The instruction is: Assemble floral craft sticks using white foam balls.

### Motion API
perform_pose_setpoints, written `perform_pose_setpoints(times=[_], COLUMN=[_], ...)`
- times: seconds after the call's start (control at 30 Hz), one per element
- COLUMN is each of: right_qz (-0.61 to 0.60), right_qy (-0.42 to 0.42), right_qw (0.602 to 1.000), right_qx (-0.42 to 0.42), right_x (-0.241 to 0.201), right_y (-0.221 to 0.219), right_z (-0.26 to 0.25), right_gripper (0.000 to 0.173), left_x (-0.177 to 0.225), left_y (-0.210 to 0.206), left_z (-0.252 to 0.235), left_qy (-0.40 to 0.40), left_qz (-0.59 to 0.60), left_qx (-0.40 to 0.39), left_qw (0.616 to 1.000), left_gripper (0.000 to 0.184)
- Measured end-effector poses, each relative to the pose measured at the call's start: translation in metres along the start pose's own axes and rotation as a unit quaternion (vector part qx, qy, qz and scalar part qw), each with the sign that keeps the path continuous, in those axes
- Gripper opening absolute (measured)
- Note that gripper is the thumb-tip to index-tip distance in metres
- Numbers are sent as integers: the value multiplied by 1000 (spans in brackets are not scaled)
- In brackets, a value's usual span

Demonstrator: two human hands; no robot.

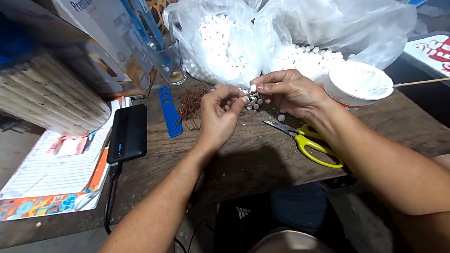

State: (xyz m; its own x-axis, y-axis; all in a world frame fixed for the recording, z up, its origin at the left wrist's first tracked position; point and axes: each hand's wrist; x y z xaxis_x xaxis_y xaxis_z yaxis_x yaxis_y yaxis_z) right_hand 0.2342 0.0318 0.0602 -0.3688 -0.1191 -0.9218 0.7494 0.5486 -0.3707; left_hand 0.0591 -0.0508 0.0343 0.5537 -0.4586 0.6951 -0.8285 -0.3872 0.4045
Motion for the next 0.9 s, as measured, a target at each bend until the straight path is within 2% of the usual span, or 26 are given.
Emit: perform_pose_setpoints(times=[0.37,0.9], right_qz=[38,57], right_qy=[25,32], right_qw=[999,998], right_qx=[-3,1], right_x=[1,2], right_y=[2,2], right_z=[0,0], right_gripper=[22,21], left_x=[0,-1], left_y=[2,2], left_z=[3,3], left_qy=[36,33], left_qz=[-17,-16], left_qx=[-22,-27], left_qw=[999,999], left_gripper=[7,7])
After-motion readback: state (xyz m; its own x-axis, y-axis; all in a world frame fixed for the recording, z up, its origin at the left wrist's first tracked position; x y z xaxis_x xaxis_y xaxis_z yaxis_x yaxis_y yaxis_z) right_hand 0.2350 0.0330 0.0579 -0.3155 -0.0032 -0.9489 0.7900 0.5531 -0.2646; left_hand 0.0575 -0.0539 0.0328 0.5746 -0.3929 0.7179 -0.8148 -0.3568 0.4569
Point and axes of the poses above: each hand's wrist, its own z-axis away from the middle knuckle, its own y-axis out of the back of the hand, x = y × z, and after that the axes turned 13 degrees about -z, right-handed
